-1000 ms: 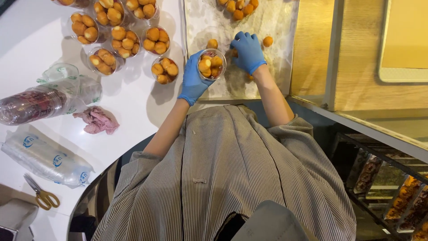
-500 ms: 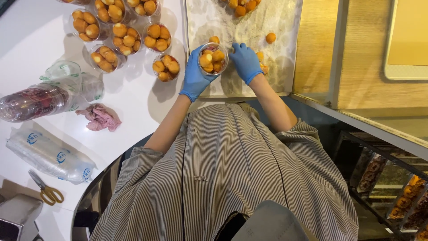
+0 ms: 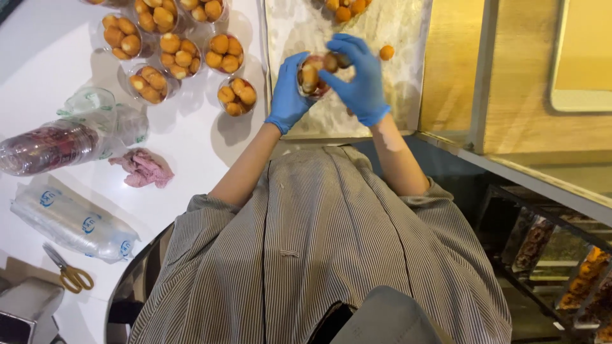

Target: The person fills small cups with fried dough balls by hand from a tray.

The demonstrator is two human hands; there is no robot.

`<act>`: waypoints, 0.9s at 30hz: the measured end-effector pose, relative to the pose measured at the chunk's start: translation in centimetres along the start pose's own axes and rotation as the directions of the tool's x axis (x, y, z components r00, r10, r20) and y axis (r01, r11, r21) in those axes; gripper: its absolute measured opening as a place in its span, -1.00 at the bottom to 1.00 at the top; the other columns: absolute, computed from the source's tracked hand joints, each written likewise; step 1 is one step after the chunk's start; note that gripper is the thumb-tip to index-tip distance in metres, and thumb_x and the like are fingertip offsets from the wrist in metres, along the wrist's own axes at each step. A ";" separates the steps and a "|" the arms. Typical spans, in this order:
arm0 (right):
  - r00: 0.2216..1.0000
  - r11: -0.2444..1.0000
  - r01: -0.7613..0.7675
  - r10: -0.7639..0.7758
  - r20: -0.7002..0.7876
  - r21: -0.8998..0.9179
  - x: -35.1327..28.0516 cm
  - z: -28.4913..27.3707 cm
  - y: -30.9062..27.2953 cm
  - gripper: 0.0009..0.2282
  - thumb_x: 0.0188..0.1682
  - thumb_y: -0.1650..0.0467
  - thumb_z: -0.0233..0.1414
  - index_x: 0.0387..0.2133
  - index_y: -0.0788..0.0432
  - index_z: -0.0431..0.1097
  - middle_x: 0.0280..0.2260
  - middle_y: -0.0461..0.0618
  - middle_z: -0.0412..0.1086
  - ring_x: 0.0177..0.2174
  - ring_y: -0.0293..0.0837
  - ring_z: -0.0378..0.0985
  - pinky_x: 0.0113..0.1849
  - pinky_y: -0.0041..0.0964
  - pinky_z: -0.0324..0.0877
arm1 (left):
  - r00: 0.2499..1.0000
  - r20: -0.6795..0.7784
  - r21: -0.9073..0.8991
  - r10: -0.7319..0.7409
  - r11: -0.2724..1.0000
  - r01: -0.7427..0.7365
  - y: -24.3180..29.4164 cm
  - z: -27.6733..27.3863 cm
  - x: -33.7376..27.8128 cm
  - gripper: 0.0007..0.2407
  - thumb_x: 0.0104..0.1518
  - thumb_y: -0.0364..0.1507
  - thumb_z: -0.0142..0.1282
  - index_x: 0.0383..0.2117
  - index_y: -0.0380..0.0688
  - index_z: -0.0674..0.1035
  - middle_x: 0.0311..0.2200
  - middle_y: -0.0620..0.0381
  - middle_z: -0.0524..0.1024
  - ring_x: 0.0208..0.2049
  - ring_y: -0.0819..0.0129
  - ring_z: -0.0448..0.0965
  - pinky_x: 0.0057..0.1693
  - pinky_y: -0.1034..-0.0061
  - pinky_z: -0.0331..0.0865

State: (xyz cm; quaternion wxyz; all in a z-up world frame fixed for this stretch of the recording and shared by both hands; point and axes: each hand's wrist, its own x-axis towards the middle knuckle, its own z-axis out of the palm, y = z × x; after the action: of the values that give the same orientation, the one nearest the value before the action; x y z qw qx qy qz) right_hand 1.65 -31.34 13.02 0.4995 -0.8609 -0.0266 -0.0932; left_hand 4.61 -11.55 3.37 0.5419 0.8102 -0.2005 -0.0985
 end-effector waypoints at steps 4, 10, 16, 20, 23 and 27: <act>0.998 0.998 0.063 -0.063 0.021 -0.014 0.0 1.6 -1.0 -0.49 -0.05 0.43 0.35 0.16 0.25 0.36 0.19 0.18 0.29 0.16 0.14 0.38 0.13 -0.12 0.40 | 0.999 -0.034 -0.151 -0.026 0.988 0.021 -0.3 1.1 0.2 -0.26 -0.11 -0.46 0.57 0.21 -0.14 0.28 0.14 0.01 0.33 0.19 0.14 0.43 0.31 0.32 0.39; 0.996 0.997 0.070 -0.072 -0.060 -0.034 -1.3 1.7 -0.9 -0.60 0.05 0.51 0.25 0.16 0.15 0.40 0.20 0.16 0.28 0.18 0.10 0.42 0.17 -0.14 0.43 | 0.999 -0.044 -0.234 -0.029 0.972 0.018 -0.8 0.8 -0.1 -0.26 -0.05 -0.49 0.56 0.23 -0.12 0.23 0.17 0.03 0.33 0.23 0.20 0.41 0.34 0.34 0.39; 0.973 0.928 0.227 -0.203 0.111 -0.294 -1.3 1.7 -2.3 -0.59 -0.02 0.58 0.19 0.13 0.17 0.41 0.09 0.11 0.38 0.05 0.17 0.43 0.05 -0.04 0.42 | 0.999 -0.053 -0.166 -0.005 0.986 -0.004 0.5 -0.5 -0.2 -0.30 -0.10 -0.50 0.53 0.20 -0.10 0.30 0.14 0.03 0.35 0.19 0.15 0.45 0.32 0.35 0.40; 0.975 0.965 0.097 -0.043 0.219 -0.244 -2.1 2.0 -1.7 -0.61 -0.02 0.60 0.05 0.12 0.20 0.41 0.01 0.11 0.42 -0.01 0.11 0.46 -0.03 -0.09 0.44 | 0.996 -0.021 -0.032 0.090 0.995 -0.091 1.4 -1.8 -2.6 -0.33 -0.12 -0.52 0.51 0.17 -0.14 0.36 0.12 -0.03 0.35 0.18 0.05 0.42 0.33 0.30 0.35; 0.975 0.996 -0.069 0.079 0.210 -0.054 -1.3 2.3 0.3 -0.66 0.03 0.57 0.00 0.07 0.12 0.45 -0.04 0.06 0.46 -0.08 0.01 0.55 -0.08 -0.13 0.47 | 0.999 -0.003 -0.039 0.043 0.998 -0.043 0.4 -1.8 -5.9 -0.34 -0.11 -0.47 0.53 0.15 -0.15 0.37 0.08 -0.02 0.37 0.16 0.07 0.43 0.32 0.32 0.34; 0.989 0.950 0.108 -0.072 0.129 -0.294 0.6 5.2 5.5 -0.70 0.06 0.56 0.04 0.05 0.13 0.47 -0.03 0.04 0.46 -0.04 0.08 0.48 -0.01 -0.07 0.43 | 0.997 0.021 -0.145 -0.078 0.986 0.080 -0.3 -1.5 -8.4 -0.34 -0.08 -0.38 0.54 0.15 -0.18 0.36 0.08 -0.02 0.37 0.16 0.11 0.45 0.33 0.33 0.33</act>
State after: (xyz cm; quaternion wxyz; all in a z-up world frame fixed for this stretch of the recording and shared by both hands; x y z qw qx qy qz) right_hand 3.72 -29.66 5.93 0.3558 -0.9286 -0.0806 -0.0684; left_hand -2.37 -6.57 3.19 0.5937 0.7751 -0.1644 -0.1405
